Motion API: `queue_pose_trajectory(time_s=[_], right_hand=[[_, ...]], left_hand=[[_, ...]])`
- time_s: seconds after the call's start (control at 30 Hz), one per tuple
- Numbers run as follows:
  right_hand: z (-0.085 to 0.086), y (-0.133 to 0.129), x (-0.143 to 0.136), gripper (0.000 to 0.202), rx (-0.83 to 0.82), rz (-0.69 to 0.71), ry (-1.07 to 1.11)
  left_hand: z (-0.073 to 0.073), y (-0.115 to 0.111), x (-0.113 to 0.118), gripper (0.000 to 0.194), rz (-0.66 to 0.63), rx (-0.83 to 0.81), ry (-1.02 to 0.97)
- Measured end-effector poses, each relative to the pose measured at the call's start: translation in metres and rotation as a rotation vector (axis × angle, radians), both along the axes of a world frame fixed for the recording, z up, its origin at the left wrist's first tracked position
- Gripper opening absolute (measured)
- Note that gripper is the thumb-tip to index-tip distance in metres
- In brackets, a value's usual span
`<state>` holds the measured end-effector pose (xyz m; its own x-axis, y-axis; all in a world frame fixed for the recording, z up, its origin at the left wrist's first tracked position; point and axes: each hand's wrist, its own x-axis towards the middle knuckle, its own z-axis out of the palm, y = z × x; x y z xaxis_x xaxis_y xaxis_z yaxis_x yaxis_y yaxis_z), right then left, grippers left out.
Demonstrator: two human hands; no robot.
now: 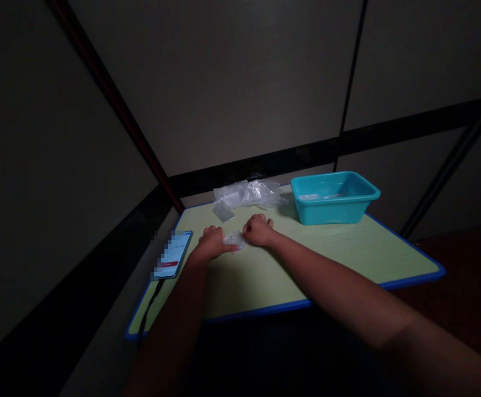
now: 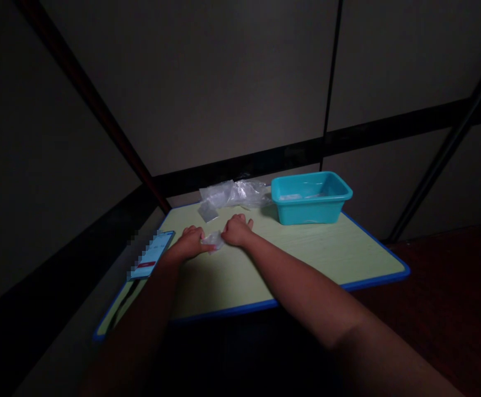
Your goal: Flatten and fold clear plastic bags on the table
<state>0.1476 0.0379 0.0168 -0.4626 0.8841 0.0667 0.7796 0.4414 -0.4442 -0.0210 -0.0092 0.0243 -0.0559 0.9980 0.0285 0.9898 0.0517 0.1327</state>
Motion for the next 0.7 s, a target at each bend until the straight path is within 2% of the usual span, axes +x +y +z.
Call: queue_pose_trajectory(time_s=[0.3, 0.43, 0.57, 0.7], right_hand=[[0.0002, -0.0017, 0.0, 0.02, -0.055, 0.033, 0.124], [0.0007, -0.0028, -0.0006, 0.025, -0.078, 0.016, 0.186], [0.0027, -0.0035, 0.001, 0.024, -0.015, -0.076, 0.082], [0.0029, -0.0045, 0.0017, 0.03, 0.018, -0.035, -0.036]], left_hand=[[0.0021, -0.0012, 0.0007, 0.053, -0.004, -0.013, 0.005], [0.0038, -0.0015, 0.0024, 0.051, 0.0, -0.029, 0.013], [0.0032, -0.0021, 0.002, 0.05, 0.004, -0.019, 0.004], [-0.0001, -0.0016, 0.0002, 0.051, 0.001, 0.006, 0.002]])
